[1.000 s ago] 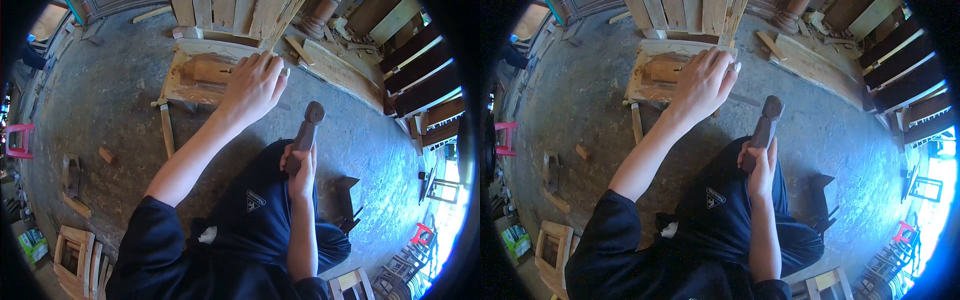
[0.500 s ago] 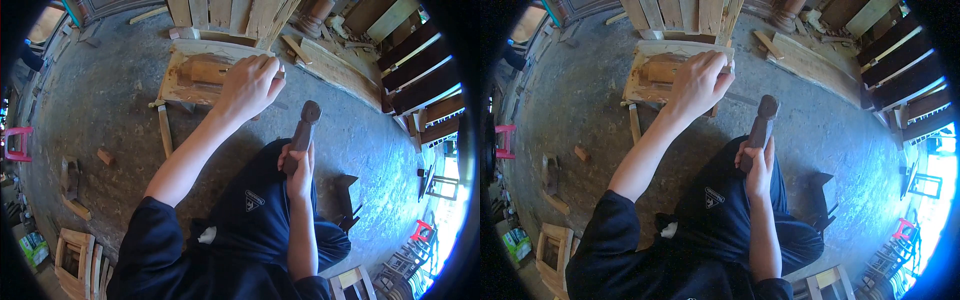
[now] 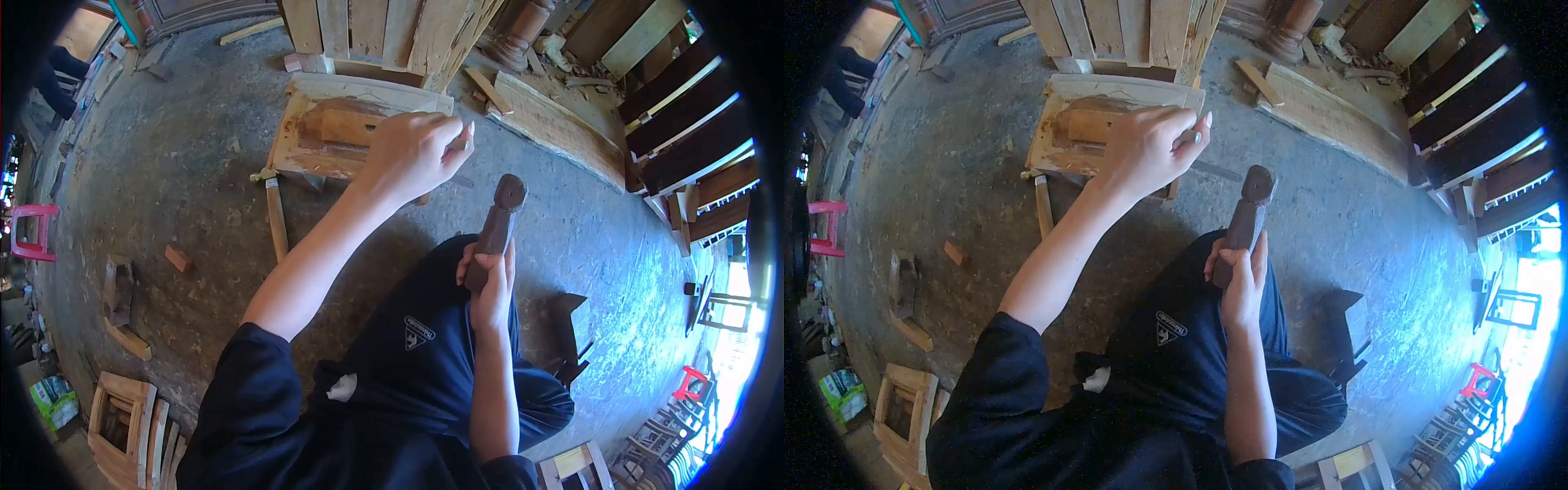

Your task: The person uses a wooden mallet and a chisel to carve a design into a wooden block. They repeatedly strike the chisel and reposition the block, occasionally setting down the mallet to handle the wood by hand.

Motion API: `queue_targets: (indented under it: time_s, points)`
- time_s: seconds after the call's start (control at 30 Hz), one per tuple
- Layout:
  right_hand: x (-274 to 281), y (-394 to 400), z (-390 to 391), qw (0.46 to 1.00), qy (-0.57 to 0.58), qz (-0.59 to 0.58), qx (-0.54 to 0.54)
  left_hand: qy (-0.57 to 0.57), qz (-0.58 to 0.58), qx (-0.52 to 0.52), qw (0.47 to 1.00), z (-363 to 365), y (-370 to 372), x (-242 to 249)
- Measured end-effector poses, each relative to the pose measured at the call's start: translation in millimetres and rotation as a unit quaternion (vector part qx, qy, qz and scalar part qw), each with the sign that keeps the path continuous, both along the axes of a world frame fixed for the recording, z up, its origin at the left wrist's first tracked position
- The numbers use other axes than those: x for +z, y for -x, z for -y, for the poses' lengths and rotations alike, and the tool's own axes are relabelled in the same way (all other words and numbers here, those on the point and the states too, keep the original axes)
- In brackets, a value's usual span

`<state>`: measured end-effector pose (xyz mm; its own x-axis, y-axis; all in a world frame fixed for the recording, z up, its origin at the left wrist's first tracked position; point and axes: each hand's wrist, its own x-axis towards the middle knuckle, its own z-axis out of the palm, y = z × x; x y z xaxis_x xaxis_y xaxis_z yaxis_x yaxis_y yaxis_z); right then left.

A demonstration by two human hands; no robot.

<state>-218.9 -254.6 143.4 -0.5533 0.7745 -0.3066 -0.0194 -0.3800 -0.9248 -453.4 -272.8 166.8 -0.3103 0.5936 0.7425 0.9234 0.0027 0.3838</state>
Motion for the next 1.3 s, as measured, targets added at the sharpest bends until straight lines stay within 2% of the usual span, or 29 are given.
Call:
queue_targets:
  time_s: [0.27, 0.37, 0.63, 0.73, 0.83, 0.93, 1.2, 1.3]
  points:
    - [-4.0, -1.0, 0.8, 1.0, 0.001, -0.013, 0.0, 0.056, 0.001, -0.016, 0.998, 5.3, 1.1, -3.3]
    - [-3.0, -2.6, -0.5, 1.0, -0.015, -0.015, 0.011, -0.001, -0.011, -0.039, 0.999, 4.3, 2.0, -7.6]
    - [-0.9, -0.9, 1.9, 1.0, -0.024, -0.005, 0.018, 0.034, -0.037, -0.077, 0.996, 9.4, 1.9, -7.9]
    - [0.3, -0.4, 2.9, 0.999, -0.029, -0.006, 0.015, -0.002, -0.03, -0.071, 0.997, 8.7, 3.9, -9.1]
    - [0.0, -0.1, 2.6, 0.999, -0.031, -0.003, 0.018, 0.095, -0.013, -0.075, 0.993, 14.8, 7.2, -6.4]
    - [-1.2, -0.4, 2.1, 0.999, -0.034, -0.004, 0.02, 0.106, 0.001, -0.101, 0.989, 17.2, 9.3, -6.7]
    - [-0.8, -0.6, 3.6, 0.999, -0.031, -0.006, 0.011, 0.099, -0.005, -0.104, 0.99, 17.5, 10.0, -8.0]
    - [-1.7, -0.6, 10.2, 0.997, -0.083, 0.0, -0.005, 0.063, 0.004, -0.118, 0.991, 16.0, 11.8, -13.1]
